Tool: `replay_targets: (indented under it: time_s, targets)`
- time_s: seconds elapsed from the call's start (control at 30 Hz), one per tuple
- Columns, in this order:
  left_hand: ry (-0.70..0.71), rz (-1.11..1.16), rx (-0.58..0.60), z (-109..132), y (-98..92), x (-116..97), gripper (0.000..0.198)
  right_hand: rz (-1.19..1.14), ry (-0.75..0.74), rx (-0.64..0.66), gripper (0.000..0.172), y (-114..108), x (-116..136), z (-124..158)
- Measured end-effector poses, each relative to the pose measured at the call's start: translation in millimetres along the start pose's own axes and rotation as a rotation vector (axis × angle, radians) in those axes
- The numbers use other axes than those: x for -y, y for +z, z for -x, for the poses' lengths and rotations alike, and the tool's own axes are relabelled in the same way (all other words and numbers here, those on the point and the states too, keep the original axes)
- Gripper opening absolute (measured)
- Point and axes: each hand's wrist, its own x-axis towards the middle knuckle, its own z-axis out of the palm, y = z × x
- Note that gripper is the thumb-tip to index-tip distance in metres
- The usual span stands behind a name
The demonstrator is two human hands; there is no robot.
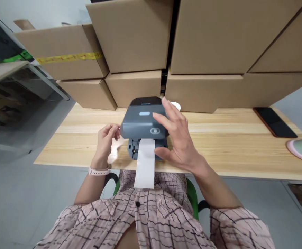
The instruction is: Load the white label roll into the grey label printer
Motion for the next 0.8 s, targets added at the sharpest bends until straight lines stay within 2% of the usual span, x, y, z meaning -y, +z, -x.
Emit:
replay_targets:
  time_s: [0.07,0.17,0.27,0.33,0.43,0.5,0.57,0.63,0.73,0.8]
  targets:
    - [-0.018,-0.017,0.040,-16.3,9.9,6.5,0.025,0.016,-0.018,0.019,0.067,-1.5,-5.4,-18.9]
    - [-0.039,-0.020,0.192,-26.9,24.1,14.3,0.059,0.033,-0.031,0.008,0.069,2.2,-18.5,-52.2]
    - [-0.077,0.026,0.364,-26.5,34.3,17.8,0.088,0.034,-0.032,-0.063,0.069,6.2,-35.7,-88.1]
    - [-0.087,0.059,0.416,-25.2,38.1,18.9,0.093,0.004,0.000,-0.087,0.065,7.0,-46.2,-110.1]
    - [-0.086,0.065,0.401,-25.4,40.1,20.6,0.093,0.018,0.057,-0.124,0.061,6.3,-53.1,-130.1]
    - [-0.090,0.060,0.388,-26.0,39.9,21.5,0.092,0.109,0.048,-0.159,0.057,7.7,-50.3,-129.1]
    - [-0.087,0.052,0.385,-26.1,39.3,21.9,0.090,0.184,-0.021,-0.137,0.045,13.1,-44.6,-116.5]
    - [-0.078,0.025,0.388,-25.7,38.6,21.6,0.088,0.192,-0.088,0.046,0.033,22.7,-40.9,-97.4]
    - [-0.042,-0.031,0.406,-25.6,37.6,20.6,0.085,0.243,-0.031,0.516,0.033,39.6,-45.0,-72.4]
    - [-0.002,-0.043,0.424,-26.1,36.9,20.9,0.082,0.312,-0.001,0.766,0.033,48.7,-52.5,-64.8]
